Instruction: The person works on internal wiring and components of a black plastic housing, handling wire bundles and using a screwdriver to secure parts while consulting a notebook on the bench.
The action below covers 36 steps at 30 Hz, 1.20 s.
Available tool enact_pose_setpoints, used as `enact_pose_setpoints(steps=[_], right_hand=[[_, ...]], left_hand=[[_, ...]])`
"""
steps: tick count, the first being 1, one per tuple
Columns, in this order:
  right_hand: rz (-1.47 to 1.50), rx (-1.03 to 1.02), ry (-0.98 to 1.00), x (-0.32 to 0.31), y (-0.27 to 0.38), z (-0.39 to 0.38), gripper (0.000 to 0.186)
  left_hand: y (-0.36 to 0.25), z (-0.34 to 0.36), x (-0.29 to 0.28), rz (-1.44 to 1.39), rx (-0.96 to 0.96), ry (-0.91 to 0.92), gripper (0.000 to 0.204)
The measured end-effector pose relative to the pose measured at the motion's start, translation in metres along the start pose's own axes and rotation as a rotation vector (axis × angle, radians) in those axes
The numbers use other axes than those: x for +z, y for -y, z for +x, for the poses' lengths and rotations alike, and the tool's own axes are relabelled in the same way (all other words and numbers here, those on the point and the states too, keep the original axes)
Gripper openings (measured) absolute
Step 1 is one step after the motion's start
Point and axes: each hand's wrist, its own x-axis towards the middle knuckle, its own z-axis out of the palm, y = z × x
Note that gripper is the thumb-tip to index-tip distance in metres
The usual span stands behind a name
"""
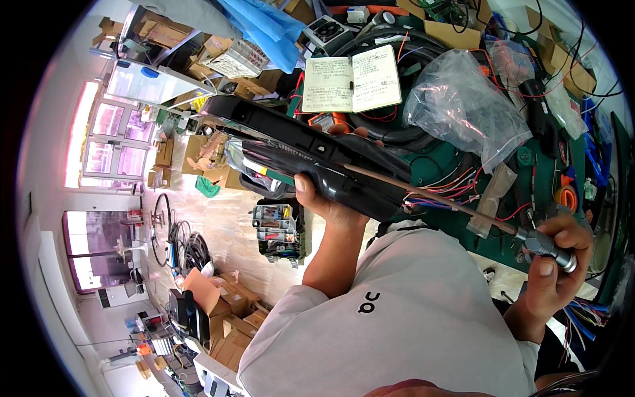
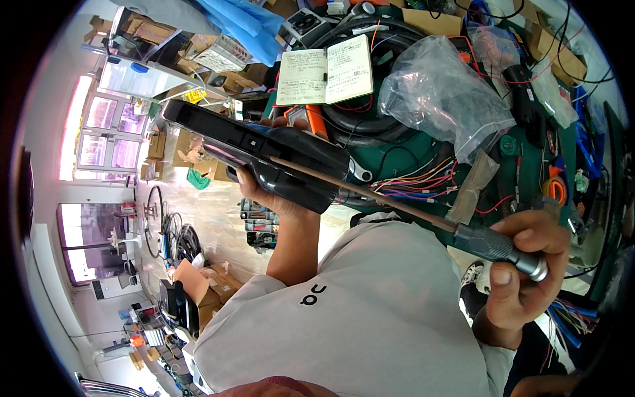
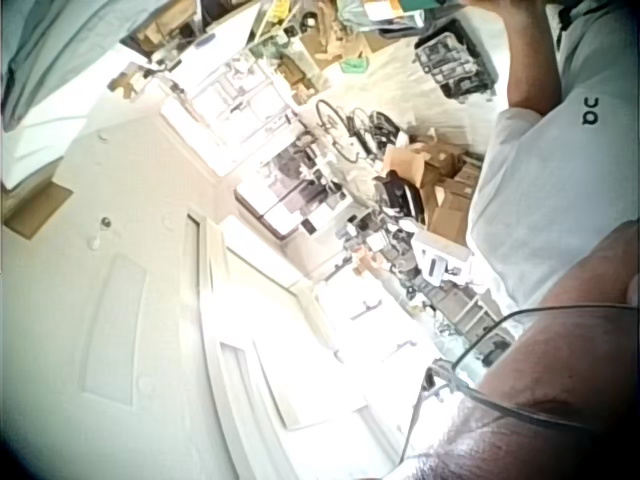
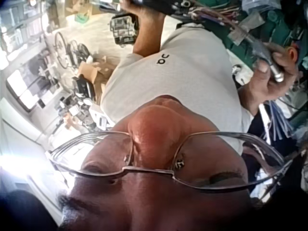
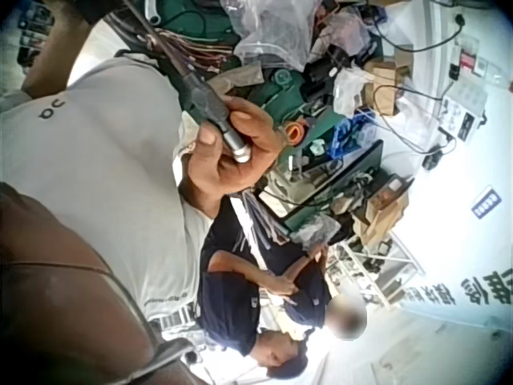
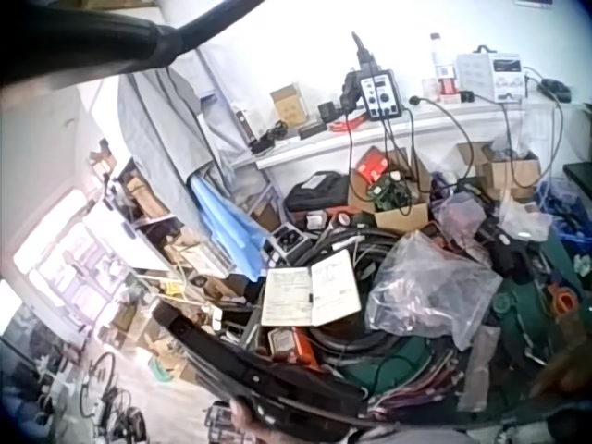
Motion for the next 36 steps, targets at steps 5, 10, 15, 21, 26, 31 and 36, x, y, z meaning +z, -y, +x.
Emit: enact_pose_setpoints(steps=[5,10,15,21,26,31,36], right_hand=[[-0.013,-0.034,-0.025,-0.006,0.002,-0.001,0.043],[-0.003,0.0,-0.059,-0.01,0.001,-0.003,0.045],[-0.036,-0.018,-0.098,-0.018,0.0,-0.004,0.048],[-0.074,-0.022,-0.07,-0.015,0.002,-0.001,0.046],[-0.136,-0.069,-0.011,-0.004,0.012,0.001,0.043],[-0.023,0.299,0.103,0.003,0.009,-0.005,0.037],[0.04,0.662,0.272,-0.001,0.005,0.005,0.042]], left_hand=[[0.0,0.001,0.0,0.049,0.011,-0.051,0.074],[-0.002,0.001,0.006,0.019,-0.029,-0.113,0.076],[-0.002,0.003,0.006,-0.046,-0.053,-0.158,0.076],[-0.002,0.002,-0.004,-0.031,-0.085,-0.103,0.075],[0.0,0.002,-0.002,-0.004,-0.054,-0.064,0.081],[-0.003,-0.007,-0.013,0.178,-0.114,-0.028,0.084],[-0.004,-0.021,-0.018,0.297,-0.226,-0.195,0.091]])
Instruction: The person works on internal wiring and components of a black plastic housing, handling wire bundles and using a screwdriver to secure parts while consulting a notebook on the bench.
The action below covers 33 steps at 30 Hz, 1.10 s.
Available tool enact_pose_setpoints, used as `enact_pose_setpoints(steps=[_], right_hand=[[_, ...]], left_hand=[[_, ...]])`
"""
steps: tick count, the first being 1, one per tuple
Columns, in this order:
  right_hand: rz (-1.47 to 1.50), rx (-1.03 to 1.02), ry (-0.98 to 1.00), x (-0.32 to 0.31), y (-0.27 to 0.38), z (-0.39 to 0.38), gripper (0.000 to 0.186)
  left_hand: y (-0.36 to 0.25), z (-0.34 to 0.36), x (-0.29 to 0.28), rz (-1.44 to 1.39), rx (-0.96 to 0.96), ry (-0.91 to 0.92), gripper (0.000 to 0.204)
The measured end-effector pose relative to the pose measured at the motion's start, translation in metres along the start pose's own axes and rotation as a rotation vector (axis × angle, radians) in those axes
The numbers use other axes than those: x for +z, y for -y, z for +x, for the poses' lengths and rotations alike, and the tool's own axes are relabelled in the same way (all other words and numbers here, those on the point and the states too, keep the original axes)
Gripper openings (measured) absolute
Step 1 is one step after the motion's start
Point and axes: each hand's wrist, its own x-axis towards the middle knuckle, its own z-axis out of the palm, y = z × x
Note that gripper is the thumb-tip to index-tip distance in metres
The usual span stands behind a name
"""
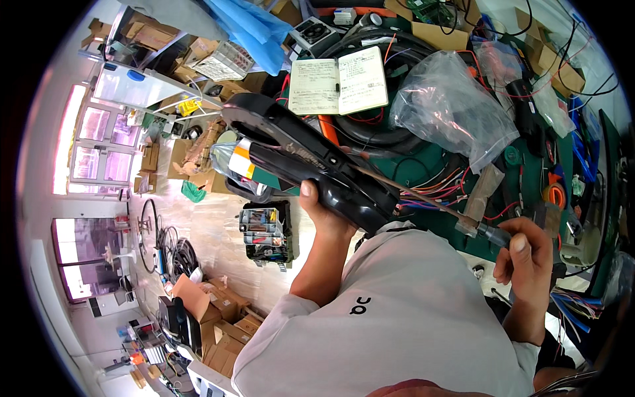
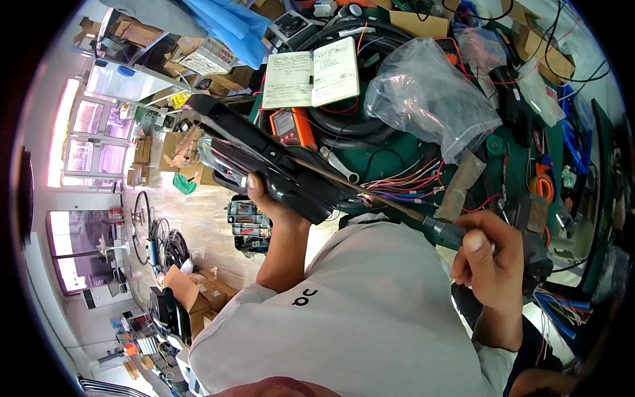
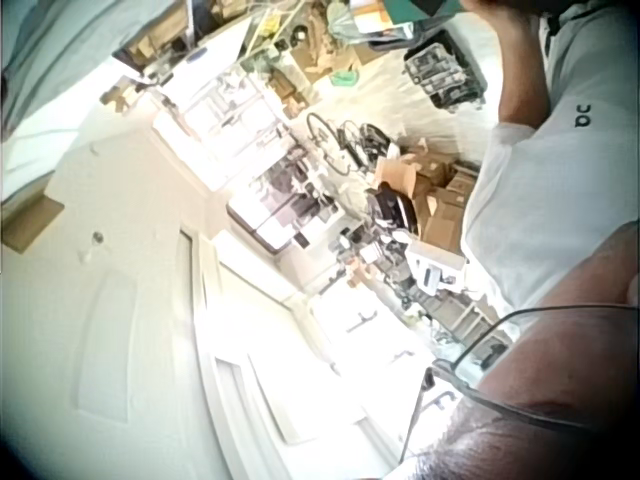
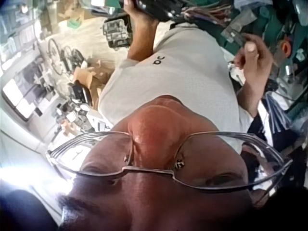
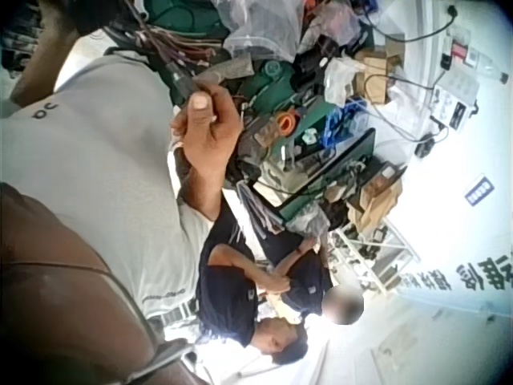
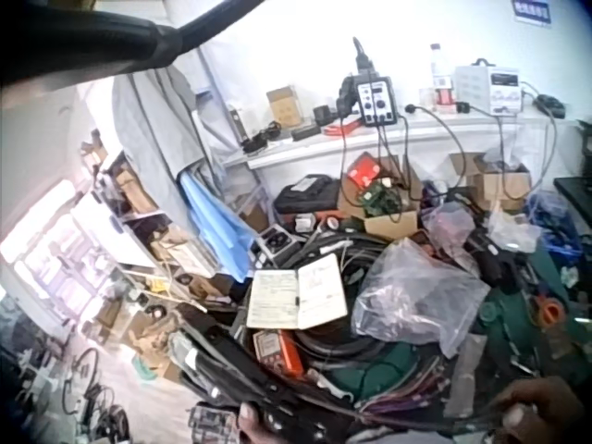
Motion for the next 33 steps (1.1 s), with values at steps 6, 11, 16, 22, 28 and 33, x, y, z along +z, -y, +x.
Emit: enact_pose_setpoints(steps=[6,11,16,22,28,33], right_hand=[[-0.243,-0.003,0.077,-0.011,-0.007,0.008,0.046],[-0.567,-0.263,0.061,-0.008,-0.01,0.011,0.028],[-0.843,-0.677,0.064,-0.001,-0.008,0.018,0.037],[-0.978,-0.883,0.056,0.002,-0.01,0.025,0.046],[-0.79,-0.723,0.034,0.008,-0.008,0.019,0.033],[-0.389,-0.159,0.035,0.004,-0.003,0.011,0.023]], left_hand=[[0.017,-0.01,-0.017,-0.064,-0.202,-0.075,0.08],[0.026,-0.015,-0.025,-0.095,-0.225,-0.123,0.073],[0.026,-0.014,-0.031,-0.138,-0.28,-0.145,0.07],[0.025,-0.01,-0.034,-0.12,-0.294,-0.185,0.068],[0.023,-0.012,-0.028,-0.135,-0.241,-0.139,0.071],[0.022,-0.012,-0.027,-0.083,-0.233,-0.099,0.076]])
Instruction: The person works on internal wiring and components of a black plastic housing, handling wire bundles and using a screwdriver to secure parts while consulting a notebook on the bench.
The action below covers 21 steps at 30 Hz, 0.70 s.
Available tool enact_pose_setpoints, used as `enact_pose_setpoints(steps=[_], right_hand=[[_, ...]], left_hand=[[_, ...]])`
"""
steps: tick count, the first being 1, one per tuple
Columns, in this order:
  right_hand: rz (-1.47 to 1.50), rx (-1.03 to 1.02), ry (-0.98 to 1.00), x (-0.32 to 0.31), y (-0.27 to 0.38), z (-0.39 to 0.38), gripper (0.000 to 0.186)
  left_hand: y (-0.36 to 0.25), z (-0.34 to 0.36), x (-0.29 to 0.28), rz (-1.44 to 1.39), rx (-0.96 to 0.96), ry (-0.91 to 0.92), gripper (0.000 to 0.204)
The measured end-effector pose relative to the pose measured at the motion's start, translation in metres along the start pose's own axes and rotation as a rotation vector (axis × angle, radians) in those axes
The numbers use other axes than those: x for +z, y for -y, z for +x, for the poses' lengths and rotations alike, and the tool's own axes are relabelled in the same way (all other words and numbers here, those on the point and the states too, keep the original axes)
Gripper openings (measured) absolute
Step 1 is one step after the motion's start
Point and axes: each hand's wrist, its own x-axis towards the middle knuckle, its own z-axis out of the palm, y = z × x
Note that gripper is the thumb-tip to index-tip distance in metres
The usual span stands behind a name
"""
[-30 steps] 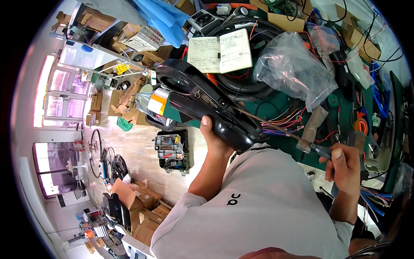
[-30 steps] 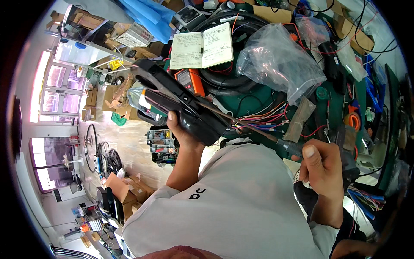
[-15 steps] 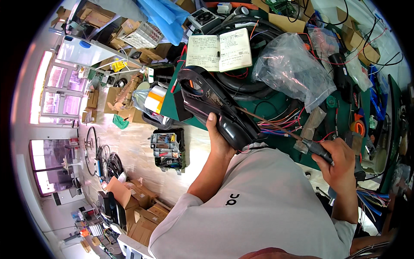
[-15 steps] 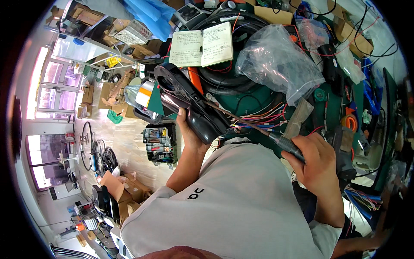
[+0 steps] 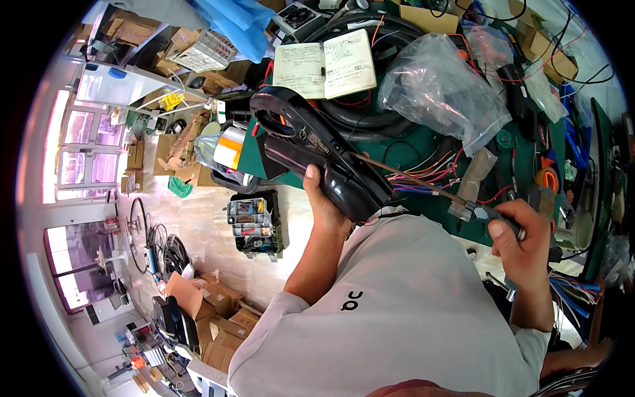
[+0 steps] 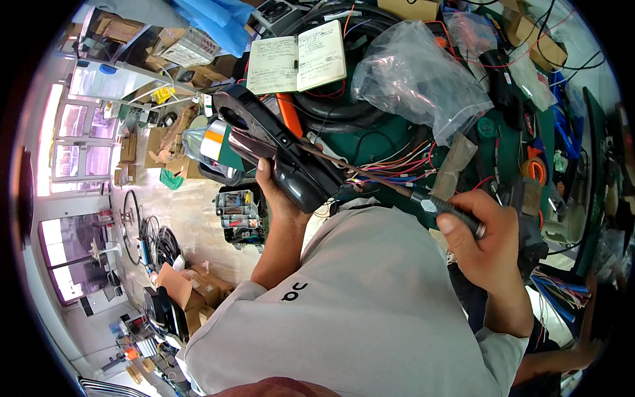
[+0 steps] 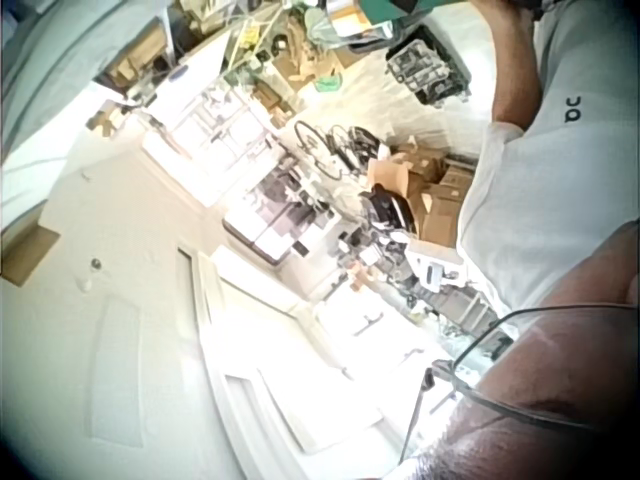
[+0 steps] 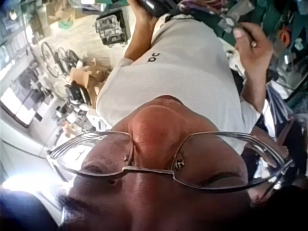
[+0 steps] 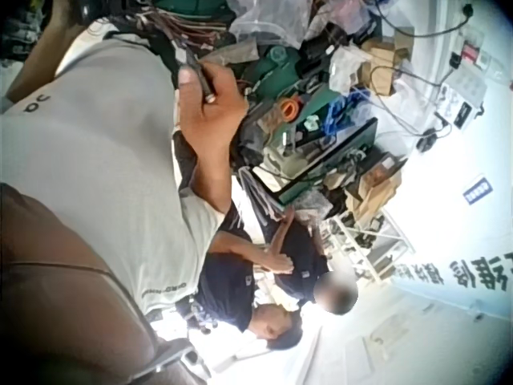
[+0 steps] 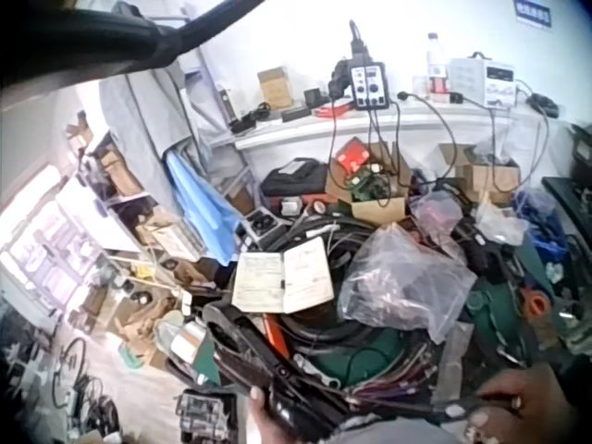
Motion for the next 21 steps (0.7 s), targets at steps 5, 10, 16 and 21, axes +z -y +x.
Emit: enact_pose_setpoints(steps=[5,10,16,21], right_hand=[[0.366,0.393,0.181,-0.005,-0.007,0.004,0.046],[0.32,0.466,0.316,-0.007,-0.018,0.009,0.051],[-0.086,0.026,0.16,0.003,-0.018,0.004,0.024],[-0.523,-0.46,-0.017,0.008,-0.018,0.01,0.028]], left_hand=[[0.0,0.004,-0.006,0.043,0.068,-0.058,0.08],[-0.007,0.002,-0.008,0.089,0.078,-0.046,0.076],[0.0,0.0,-0.018,0.022,0.024,-0.094,0.072],[0.0,-0.002,-0.016,0.003,-0.002,-0.101,0.069]])
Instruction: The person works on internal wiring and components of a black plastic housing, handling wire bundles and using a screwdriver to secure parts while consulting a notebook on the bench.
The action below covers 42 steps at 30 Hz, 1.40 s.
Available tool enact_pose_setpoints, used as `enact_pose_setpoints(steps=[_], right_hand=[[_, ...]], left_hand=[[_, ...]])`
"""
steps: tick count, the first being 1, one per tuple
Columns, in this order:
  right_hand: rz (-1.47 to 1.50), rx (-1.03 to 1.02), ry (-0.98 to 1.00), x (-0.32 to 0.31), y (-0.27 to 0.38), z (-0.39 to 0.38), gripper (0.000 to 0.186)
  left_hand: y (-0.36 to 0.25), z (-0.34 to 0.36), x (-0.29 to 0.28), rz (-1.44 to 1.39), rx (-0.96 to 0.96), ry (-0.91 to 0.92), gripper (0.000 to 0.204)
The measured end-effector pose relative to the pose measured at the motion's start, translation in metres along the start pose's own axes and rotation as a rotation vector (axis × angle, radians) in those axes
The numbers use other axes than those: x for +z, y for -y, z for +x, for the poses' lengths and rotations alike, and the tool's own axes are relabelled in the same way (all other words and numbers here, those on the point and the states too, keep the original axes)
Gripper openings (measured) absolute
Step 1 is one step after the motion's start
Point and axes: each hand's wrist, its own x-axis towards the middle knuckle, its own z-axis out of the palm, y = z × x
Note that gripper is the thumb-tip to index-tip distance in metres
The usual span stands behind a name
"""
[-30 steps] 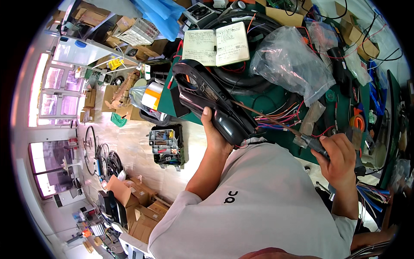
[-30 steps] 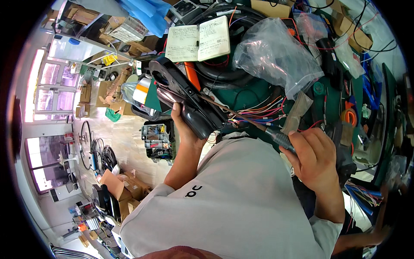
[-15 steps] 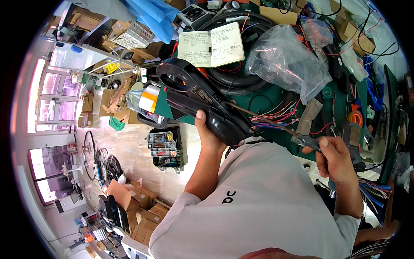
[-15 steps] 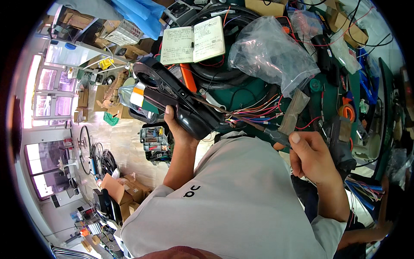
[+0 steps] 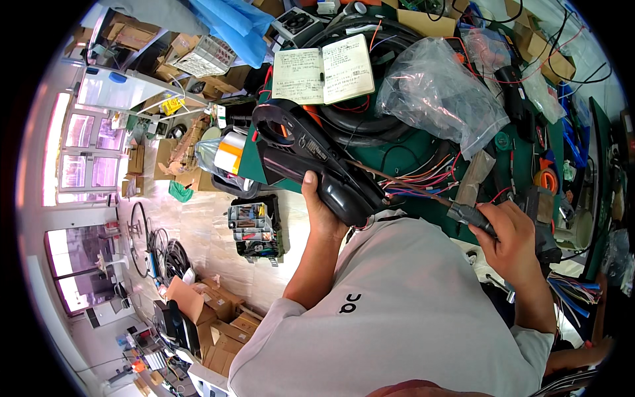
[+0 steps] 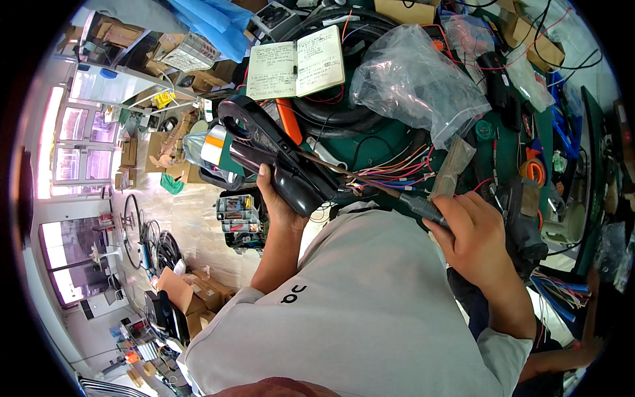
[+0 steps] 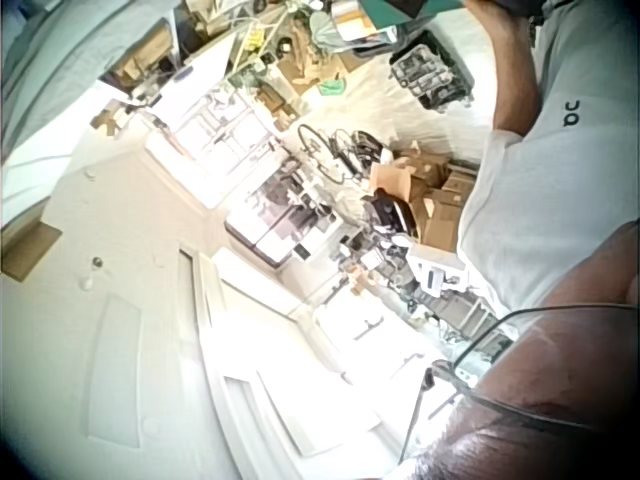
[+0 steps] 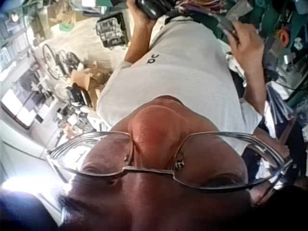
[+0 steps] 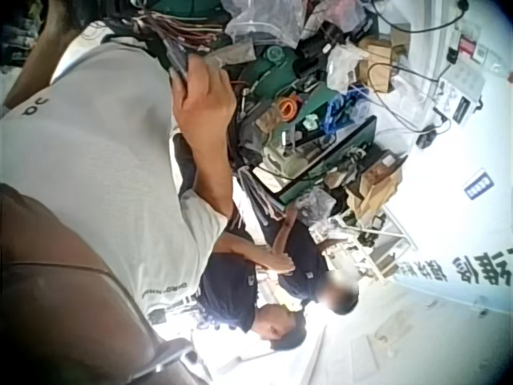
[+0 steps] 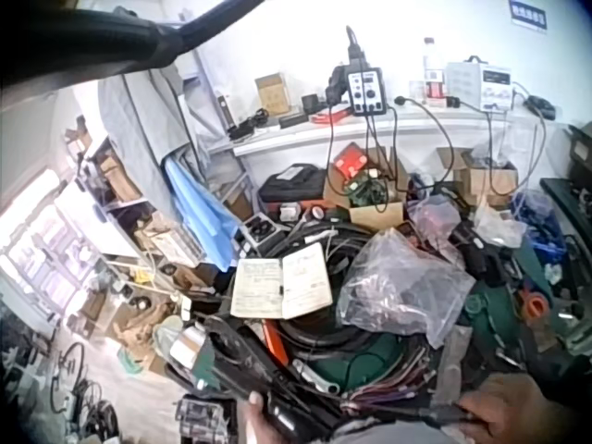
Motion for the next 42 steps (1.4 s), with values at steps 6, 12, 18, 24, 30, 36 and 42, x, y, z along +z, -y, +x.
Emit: enact_pose_setpoints(steps=[6,12,18,24,30,36,42], right_hand=[[0.122,0.007,-0.046,-0.004,0.005,0.003,0.036],[0.666,0.493,0.206,-0.008,-0.002,-0.001,0.037],[0.856,0.752,0.455,-0.019,-0.009,0.002,0.035],[0.528,0.481,0.302,-0.012,-0.006,-0.003,0.03],[0.35,0.335,0.292,-0.015,0.001,0.0,0.024],[0.239,0.189,0.244,-0.007,0.0,-0.002,0.024],[0.876,0.624,0.655,-0.011,-0.018,0.003,0.029]], left_hand=[[0.005,0.003,-0.002,-0.008,-0.055,-0.001,0.07],[-0.001,0.002,-0.005,-0.016,-0.015,0.039,0.071],[-0.002,0.0,-0.002,0.026,-0.043,0.051,0.071],[0.0,0.0,0.0,0.007,-0.054,0.005,0.071],[0.0,0.002,-0.009,0.002,-0.079,0.06,0.068],[-0.002,-0.002,-0.006,-0.004,-0.055,0.008,0.065],[0.0,-0.002,-0.017,0.032,-0.035,0.038,0.067]])
